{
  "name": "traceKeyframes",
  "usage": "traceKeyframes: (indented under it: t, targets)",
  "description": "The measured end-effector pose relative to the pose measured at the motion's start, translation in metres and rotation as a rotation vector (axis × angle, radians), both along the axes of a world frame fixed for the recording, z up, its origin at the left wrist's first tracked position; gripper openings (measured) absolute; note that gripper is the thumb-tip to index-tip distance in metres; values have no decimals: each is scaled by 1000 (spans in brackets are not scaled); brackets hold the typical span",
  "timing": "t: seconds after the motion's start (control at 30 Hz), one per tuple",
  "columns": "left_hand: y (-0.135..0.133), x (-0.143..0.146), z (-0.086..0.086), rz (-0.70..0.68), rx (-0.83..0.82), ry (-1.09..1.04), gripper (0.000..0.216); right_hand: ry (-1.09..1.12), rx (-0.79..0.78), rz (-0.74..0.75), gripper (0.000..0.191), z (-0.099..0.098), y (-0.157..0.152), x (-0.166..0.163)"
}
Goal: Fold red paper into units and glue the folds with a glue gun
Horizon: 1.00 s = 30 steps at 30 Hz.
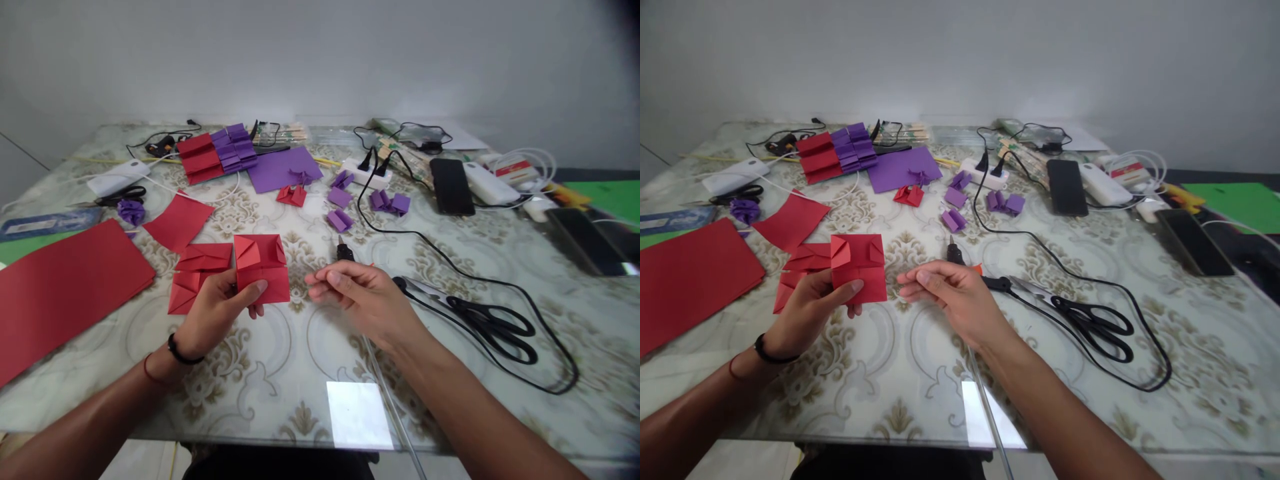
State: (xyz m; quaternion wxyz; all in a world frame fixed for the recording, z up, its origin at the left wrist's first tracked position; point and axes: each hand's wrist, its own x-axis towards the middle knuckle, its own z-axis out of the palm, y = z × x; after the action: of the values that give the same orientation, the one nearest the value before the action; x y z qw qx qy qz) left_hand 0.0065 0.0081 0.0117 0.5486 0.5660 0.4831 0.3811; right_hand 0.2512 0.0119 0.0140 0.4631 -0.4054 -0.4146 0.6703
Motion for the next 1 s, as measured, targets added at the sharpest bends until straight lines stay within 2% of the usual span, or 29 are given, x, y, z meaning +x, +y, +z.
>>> traceKeyframes:
  t: [0.17, 0.3, 0.47, 0.6, 0.83, 0.93, 1.0]
  targets:
    - [-1, 1, 4, 11, 12, 20, 34, 28, -27, -23, 28, 0, 0, 0]
    - [0, 1, 6, 23, 20, 15, 34, -40, -45, -45, 30, -4, -1, 2]
    - [1, 0, 6, 32, 29, 56, 34, -113, -20, -27, 32, -7, -2, 4]
    - [0, -1, 4, 27, 21, 50, 34, -134, 6, -74, 31, -5, 0, 2]
    - [-1, -2, 0, -29, -6, -16, 34, -334, 138, -143, 37, 3, -3, 1]
    - [-2, -2, 0, -29, -4, -38, 34, -446, 222, -112, 36, 3, -4, 0]
    - [-2, -2, 0, -28, -7, -46, 34, -467, 260, -76, 28, 1, -4, 0]
